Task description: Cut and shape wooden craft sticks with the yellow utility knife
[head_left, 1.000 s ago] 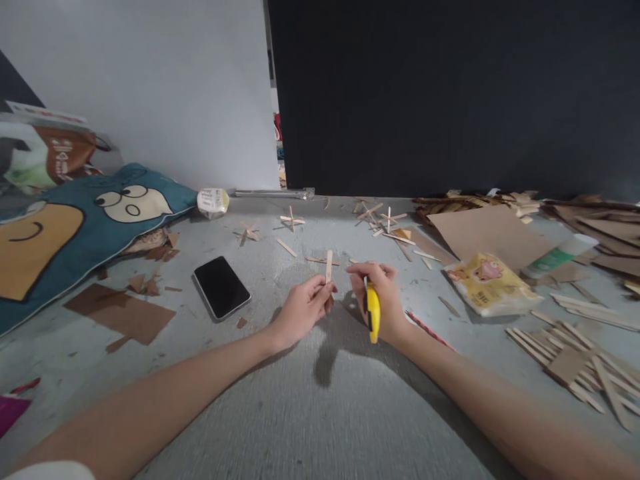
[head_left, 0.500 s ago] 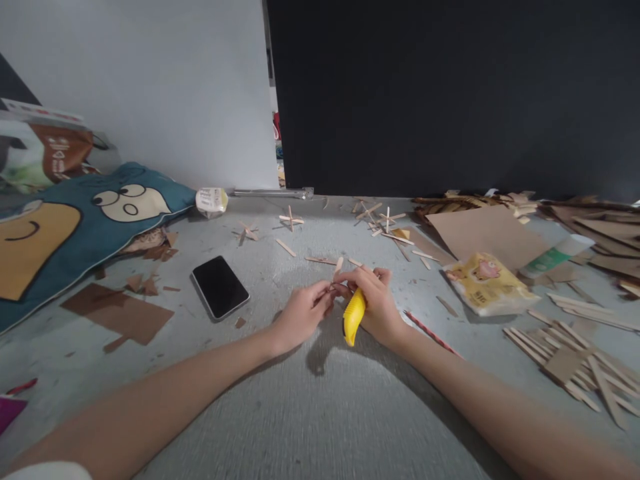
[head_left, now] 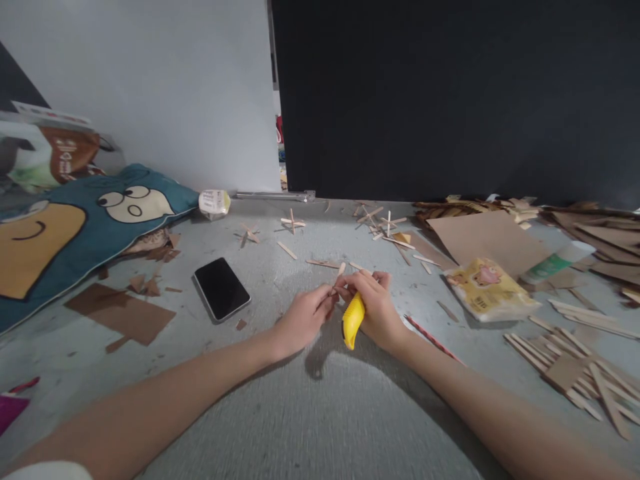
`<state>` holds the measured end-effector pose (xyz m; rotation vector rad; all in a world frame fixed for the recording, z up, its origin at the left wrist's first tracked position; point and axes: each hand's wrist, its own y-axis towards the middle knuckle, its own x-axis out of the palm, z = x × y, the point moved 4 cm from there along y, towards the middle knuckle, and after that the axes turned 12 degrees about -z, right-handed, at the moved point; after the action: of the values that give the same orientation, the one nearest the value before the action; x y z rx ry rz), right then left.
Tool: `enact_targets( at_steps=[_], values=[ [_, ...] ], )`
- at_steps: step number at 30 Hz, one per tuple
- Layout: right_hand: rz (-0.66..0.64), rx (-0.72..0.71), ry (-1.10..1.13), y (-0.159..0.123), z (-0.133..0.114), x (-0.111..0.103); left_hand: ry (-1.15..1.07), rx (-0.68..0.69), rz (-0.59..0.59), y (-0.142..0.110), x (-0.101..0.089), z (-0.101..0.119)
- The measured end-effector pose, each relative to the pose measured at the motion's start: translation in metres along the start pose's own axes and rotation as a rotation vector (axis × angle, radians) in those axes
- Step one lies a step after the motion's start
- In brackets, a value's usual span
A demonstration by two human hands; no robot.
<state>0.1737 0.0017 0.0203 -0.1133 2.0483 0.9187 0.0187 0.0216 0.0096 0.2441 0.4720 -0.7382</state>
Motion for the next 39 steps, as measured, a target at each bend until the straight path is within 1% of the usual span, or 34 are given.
enact_targets(
  at_steps=[5,8,13,15,19,24,32,36,39],
  values=[
    [-0.031,-0.003,0.004,0.000,0.001,0.003,-0.008,-0.005,-0.005,-0.001,0.000,0.001],
    [-0.025,-0.013,0.018,-0.001,0.001,0.004,-0.074,-0.018,0.000,0.000,0.001,-0.001],
    [0.089,0.057,0.071,-0.004,0.008,0.004,-0.352,-0.039,0.011,0.003,0.003,-0.005],
    [0.120,0.095,0.084,-0.005,0.012,0.004,-0.402,-0.041,0.018,0.003,0.003,-0.004],
    [0.152,0.129,0.088,-0.004,0.015,0.004,-0.390,-0.034,0.012,0.002,0.001,-0.002],
    [0.160,0.089,0.090,-0.003,0.011,0.000,-0.354,-0.035,0.009,0.002,0.002,-0.003],
    [0.090,0.043,0.065,-0.001,0.008,0.002,-0.232,-0.039,0.001,0.001,0.003,-0.010],
    [0.086,0.044,0.058,-0.001,0.007,0.005,-0.153,-0.034,0.010,0.000,0.002,-0.006],
    [0.056,0.039,0.056,-0.002,0.006,0.006,-0.130,-0.017,0.006,-0.002,0.002,-0.002]
  ],
)
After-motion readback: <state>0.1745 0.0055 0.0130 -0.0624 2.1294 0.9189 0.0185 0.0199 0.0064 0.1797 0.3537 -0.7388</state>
